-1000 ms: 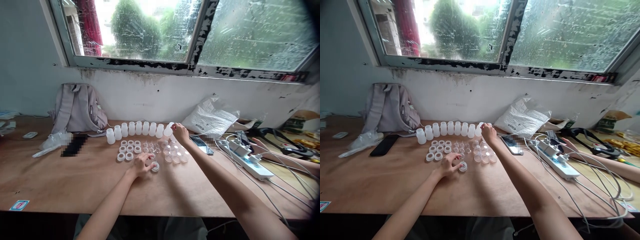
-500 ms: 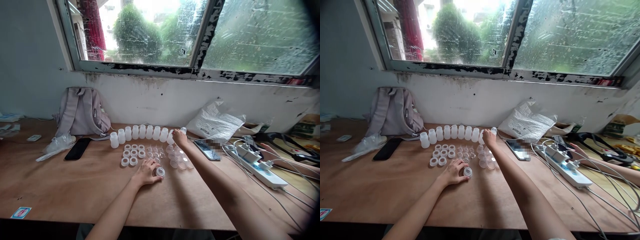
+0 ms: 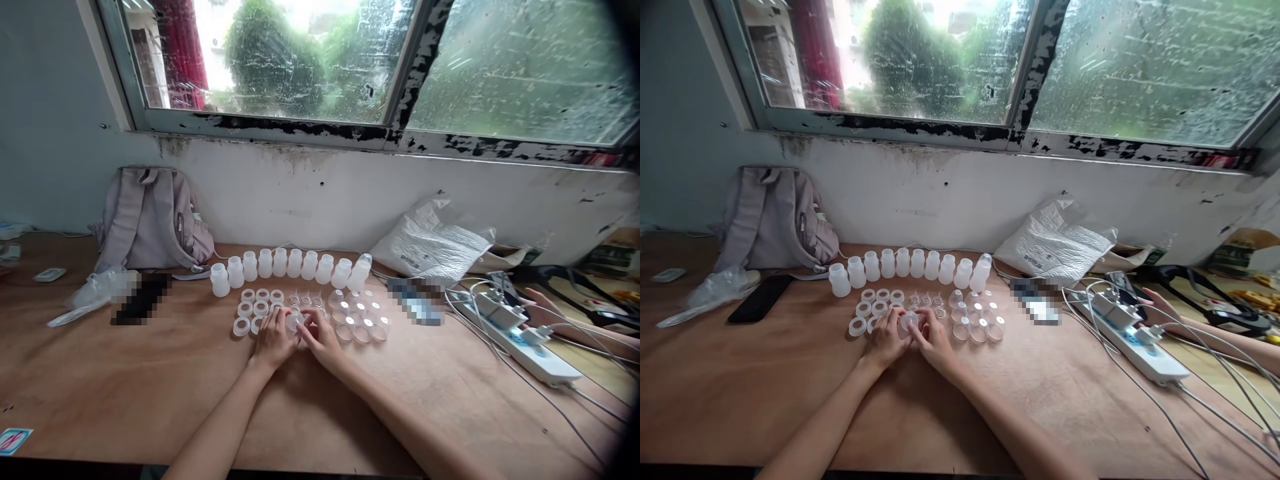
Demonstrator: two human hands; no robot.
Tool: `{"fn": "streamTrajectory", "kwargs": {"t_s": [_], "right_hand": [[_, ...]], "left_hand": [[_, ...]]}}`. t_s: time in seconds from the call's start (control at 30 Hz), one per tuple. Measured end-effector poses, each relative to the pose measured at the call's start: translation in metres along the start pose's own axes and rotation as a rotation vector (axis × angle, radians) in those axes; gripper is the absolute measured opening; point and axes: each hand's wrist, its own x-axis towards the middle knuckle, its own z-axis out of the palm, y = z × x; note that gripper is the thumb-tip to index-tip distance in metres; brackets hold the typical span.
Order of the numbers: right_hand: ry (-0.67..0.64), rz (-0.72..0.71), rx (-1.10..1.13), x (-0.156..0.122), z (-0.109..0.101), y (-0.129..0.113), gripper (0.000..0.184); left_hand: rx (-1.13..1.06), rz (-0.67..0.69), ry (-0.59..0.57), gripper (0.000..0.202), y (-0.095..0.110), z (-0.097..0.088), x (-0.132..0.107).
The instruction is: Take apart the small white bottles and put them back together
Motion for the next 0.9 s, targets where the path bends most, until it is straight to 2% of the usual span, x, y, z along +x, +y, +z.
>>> {"fn": "streamTrajectory", "kwargs": {"t_s": [0.1,0.3,0.37,0.53,0.7,0.9], "right_hand": [[-0.002,0.037,0.097,-0.0084,0.0055,0.0053,0.022],[0.002,0.123,0.221,-0.0093,0.0004,0.0100,0.016],[0.001,0.121,0.233,-0.0098,0.0015,0.0095,0.016],[0.014,0.093,0.148,-0.0083,0.0065,0.0074,0.020],[0.051,0.023,0.067,-0.0086,0.0077,0.0084,0.019],[0.059,-0.026,0.010,-0.0106,0.0082,0.0114,0.023]], "left_hand": [[0.006,0.050,-0.024,0.023,-0.0014,0.0024,-0.0004],[-0.021,0.205,-0.088,0.032,-0.0004,-0.0012,-0.0002],[-0.063,0.218,-0.087,0.034,-0.0013,-0.0020,-0.0001],[-0.126,0.205,-0.083,0.030,-0.0048,-0.0029,0.0010],[-0.067,0.224,-0.110,0.029,-0.0021,-0.0043,0.0023],[-0.067,0.287,-0.177,0.032,0.0017,-0.0043,0.0022]]}}
